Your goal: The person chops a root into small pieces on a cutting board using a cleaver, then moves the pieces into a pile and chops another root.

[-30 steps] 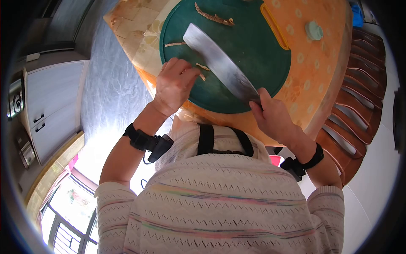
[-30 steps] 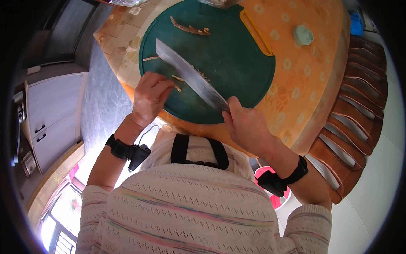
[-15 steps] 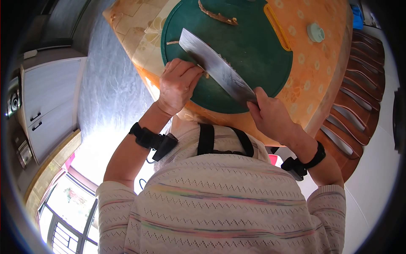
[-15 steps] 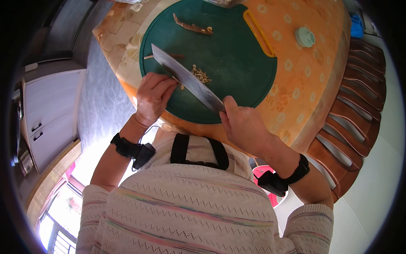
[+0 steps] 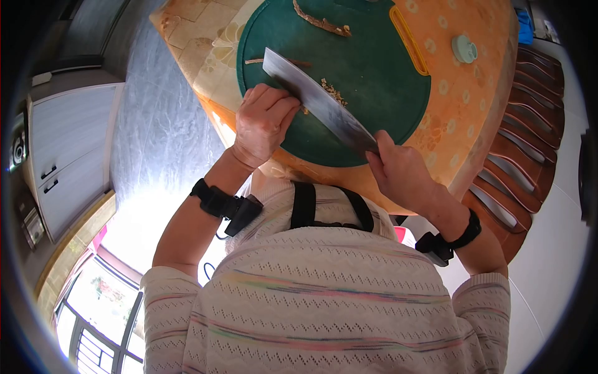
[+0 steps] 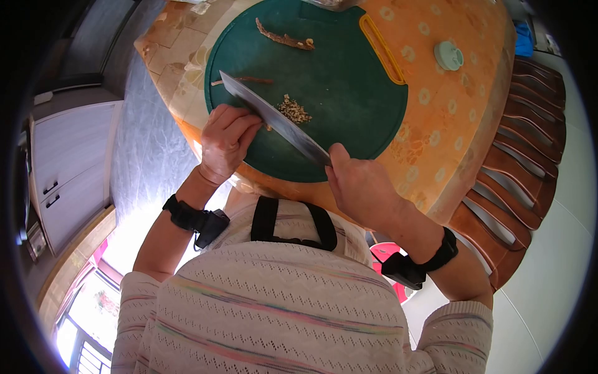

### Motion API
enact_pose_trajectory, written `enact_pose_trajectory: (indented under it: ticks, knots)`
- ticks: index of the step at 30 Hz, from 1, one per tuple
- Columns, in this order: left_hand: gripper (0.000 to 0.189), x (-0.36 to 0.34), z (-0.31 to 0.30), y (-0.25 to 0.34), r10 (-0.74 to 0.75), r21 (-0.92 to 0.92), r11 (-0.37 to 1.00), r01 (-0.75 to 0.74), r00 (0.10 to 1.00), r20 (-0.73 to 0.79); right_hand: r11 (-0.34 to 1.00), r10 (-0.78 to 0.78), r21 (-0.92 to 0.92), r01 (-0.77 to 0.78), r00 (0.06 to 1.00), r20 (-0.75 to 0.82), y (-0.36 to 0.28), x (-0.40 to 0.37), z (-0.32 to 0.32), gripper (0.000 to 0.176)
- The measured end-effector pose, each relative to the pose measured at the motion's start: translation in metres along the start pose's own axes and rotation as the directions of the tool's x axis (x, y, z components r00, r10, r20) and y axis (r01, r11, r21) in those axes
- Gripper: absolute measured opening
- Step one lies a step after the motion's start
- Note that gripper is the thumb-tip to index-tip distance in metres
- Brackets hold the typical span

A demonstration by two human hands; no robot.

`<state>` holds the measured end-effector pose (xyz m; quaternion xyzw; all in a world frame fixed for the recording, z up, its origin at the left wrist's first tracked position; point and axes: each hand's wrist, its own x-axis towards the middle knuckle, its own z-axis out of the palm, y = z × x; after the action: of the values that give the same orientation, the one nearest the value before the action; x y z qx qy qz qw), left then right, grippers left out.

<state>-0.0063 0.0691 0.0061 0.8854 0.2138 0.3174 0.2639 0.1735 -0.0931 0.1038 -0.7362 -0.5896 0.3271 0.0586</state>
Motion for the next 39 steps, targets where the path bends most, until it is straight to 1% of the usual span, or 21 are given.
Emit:
enact_pose_trajectory:
  ticks: [3,5,7,9,10,12,13,15,16,18,19,21,22,23,25,26,28,29,33,35,39]
  knots:
    - [0.018,-0.001,0.0,-0.001,0.007,0.005,1.0,-0.007,1.0,-0.003,1.0,-0.013,0.014,0.013,1.0,0.017,0.001,0.003,0.0,0.016]
    - [0.018,-0.002,0.001,-0.002,0.009,0.001,1.0,-0.009,1.0,-0.004,1.0,0.027,0.008,-0.028,0.998,0.059,-0.003,0.004,-0.002,0.016]
    - [0.018,-0.001,0.0,-0.002,0.014,0.0,1.0,-0.014,1.0,-0.007,1.0,0.028,-0.013,-0.027,0.998,0.062,-0.004,0.004,-0.003,0.016]
    - [0.017,0.003,-0.005,-0.001,0.009,-0.02,1.0,-0.008,0.999,0.045,0.999,0.025,-0.033,-0.023,0.998,0.063,-0.004,0.004,-0.004,0.016]
    - [0.017,0.006,-0.01,-0.002,0.011,-0.02,1.0,-0.01,0.999,0.042,1.0,0.015,-0.028,-0.013,0.998,0.058,-0.004,0.004,-0.004,0.016]
    - [0.017,0.02,-0.025,0.001,-0.075,-0.018,0.997,0.073,0.991,-0.109,1.0,0.011,-0.018,-0.01,0.998,0.055,-0.004,0.003,-0.003,0.016]
    - [0.017,0.03,-0.033,0.004,-0.077,-0.019,0.997,0.075,0.992,-0.104,0.999,0.026,-0.021,-0.024,0.998,0.06,-0.004,0.003,-0.002,0.016]
    - [0.017,0.061,-0.045,0.004,0.024,0.097,0.995,0.001,0.965,-0.261,0.999,0.03,-0.028,-0.029,0.998,0.063,-0.005,0.004,-0.002,0.015]
    - [0.017,0.072,-0.044,0.001,0.024,0.1,0.995,0.003,0.964,-0.266,0.999,0.026,-0.042,-0.023,0.998,0.061,-0.005,0.004,-0.002,0.015]
    - [0.017,0.093,-0.034,-0.005,0.116,0.081,0.992,-0.102,0.972,-0.202,0.998,0.021,-0.065,-0.017,0.998,0.061,-0.006,0.003,-0.003,0.015]
    - [0.017,0.099,-0.027,-0.005,0.114,0.08,0.992,-0.099,0.972,-0.207,0.998,0.016,-0.062,-0.013,0.998,0.057,-0.007,0.003,-0.002,0.015]
    - [0.018,0.11,-0.017,0.001,0.188,0.332,0.925,-0.182,0.982,0.015,0.998,0.013,-0.059,-0.01,0.998,0.057,-0.008,0.003,-0.003,0.015]
    - [0.018,0.108,-0.016,0.005,0.139,0.231,0.961,-0.154,0.987,0.083,0.999,0.02,-0.052,-0.016,0.997,0.072,-0.009,0.003,-0.003,0.014]
    - [0.018,0.107,-0.012,0.0,0.139,0.226,0.962,-0.155,0.987,0.085,0.999,0.029,-0.043,-0.025,0.996,0.087,-0.009,0.003,-0.004,0.014]
    - [0.024,0.101,-0.004,-0.015,0.118,0.343,0.926,-0.159,0.984,0.136,0.998,0.03,-0.055,-0.026,0.996,0.082,-0.007,0.001,-0.001,0.014]
    - [0.024,0.101,-0.005,-0.014,0.121,0.342,0.926,-0.162,0.983,0.138,0.997,0.02,-0.071,-0.015,0.997,0.072,-0.006,0.002,0.0,0.015]
    - [0.027,0.1,-0.009,-0.013,0.057,0.354,0.926,-0.132,0.975,0.215,0.996,0.015,-0.084,-0.009,0.997,0.07,-0.007,0.003,0.001,0.015]
    - [0.027,0.099,-0.009,-0.013,0.061,0.35,0.927,-0.135,0.975,0.214,0.995,0.013,-0.097,-0.006,0.997,0.073,-0.007,0.002,0.001,0.015]
    - [0.027,0.099,-0.008,-0.017,-0.003,0.346,0.935,-0.084,0.97,0.244,0.991,0.003,-0.13,0.01,0.995,0.097,-0.01,0.004,-0.003,0.015]
    - [0.027,0.099,-0.008,-0.017,-0.02,0.325,0.943,-0.065,0.967,0.253,0.982,0.028,-0.187,0.0,0.989,0.148,-0.013,0.004,-0.006,0.014]
    - [0.026,0.095,-0.011,-0.01,-0.06,0.332,0.943,-0.028,0.966,0.25,0.989,0.055,-0.145,-0.029,0.981,0.185,-0.014,0.002,-0.002,0.017]
